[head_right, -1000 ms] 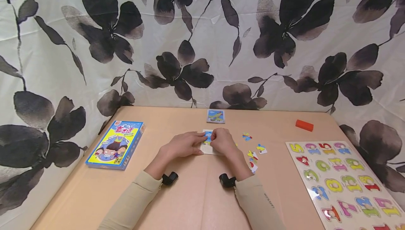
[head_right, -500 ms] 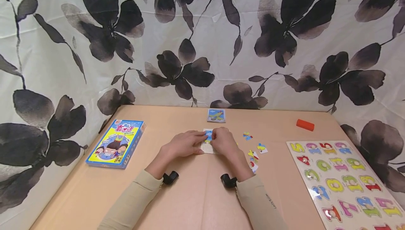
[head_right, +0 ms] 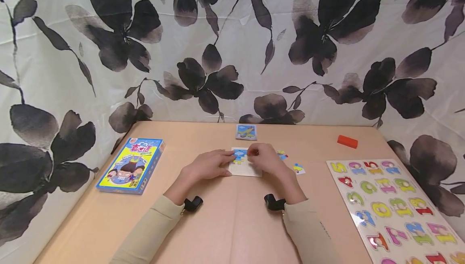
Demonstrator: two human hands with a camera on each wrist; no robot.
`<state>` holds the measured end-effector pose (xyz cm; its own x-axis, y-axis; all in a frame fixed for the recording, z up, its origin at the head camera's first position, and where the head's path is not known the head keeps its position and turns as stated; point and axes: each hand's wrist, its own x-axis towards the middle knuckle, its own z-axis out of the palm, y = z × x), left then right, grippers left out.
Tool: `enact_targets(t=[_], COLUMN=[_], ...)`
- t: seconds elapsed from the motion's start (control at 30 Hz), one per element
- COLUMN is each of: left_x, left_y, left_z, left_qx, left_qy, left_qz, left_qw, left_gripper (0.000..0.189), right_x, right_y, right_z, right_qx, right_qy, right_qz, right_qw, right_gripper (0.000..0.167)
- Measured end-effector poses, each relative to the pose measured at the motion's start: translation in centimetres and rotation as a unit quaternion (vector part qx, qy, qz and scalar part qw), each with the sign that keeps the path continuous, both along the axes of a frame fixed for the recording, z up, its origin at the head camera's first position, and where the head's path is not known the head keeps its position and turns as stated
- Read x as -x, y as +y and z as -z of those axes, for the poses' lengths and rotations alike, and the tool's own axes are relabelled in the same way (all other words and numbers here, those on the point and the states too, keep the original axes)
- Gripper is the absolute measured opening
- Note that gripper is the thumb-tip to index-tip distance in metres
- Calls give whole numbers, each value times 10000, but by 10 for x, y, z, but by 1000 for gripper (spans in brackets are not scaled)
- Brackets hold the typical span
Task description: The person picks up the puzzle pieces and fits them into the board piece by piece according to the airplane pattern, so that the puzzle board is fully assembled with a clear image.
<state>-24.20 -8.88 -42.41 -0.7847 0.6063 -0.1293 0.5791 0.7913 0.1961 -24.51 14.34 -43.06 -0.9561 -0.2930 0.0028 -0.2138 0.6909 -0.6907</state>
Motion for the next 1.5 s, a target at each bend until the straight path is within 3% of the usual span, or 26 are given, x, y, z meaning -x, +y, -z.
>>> enact_targets(t=[0.2,0.57,0.87,1.2,1.5], left_x=[-3,-7,-4,-3,-2], left_y=[1,0,-1,-1,0], left_z=[-3,-7,-5,-2,-1], left_qx=[50,-87,-111,-95,-141], left_qy=[43,-38,-51,-58,-58], left_qz=[-55,-110,-103,-141,-119], left_qw=[10000,9999,9999,9998,9998], left_gripper=[64,63,64,65,64], right_x=[-7,-15,-15,-12,-5], right_y=[32,46,46,47,31], right_z=[-11,-4,0,0,-3], right_qx=[-286,-789,-489,451,538], right_qy=[12,-111,-390,-589,-68], right_qz=[2,-221,-96,280,317], right_qw=[9996,9966,9980,9968,9980], right_gripper=[17,35,28,11,16])
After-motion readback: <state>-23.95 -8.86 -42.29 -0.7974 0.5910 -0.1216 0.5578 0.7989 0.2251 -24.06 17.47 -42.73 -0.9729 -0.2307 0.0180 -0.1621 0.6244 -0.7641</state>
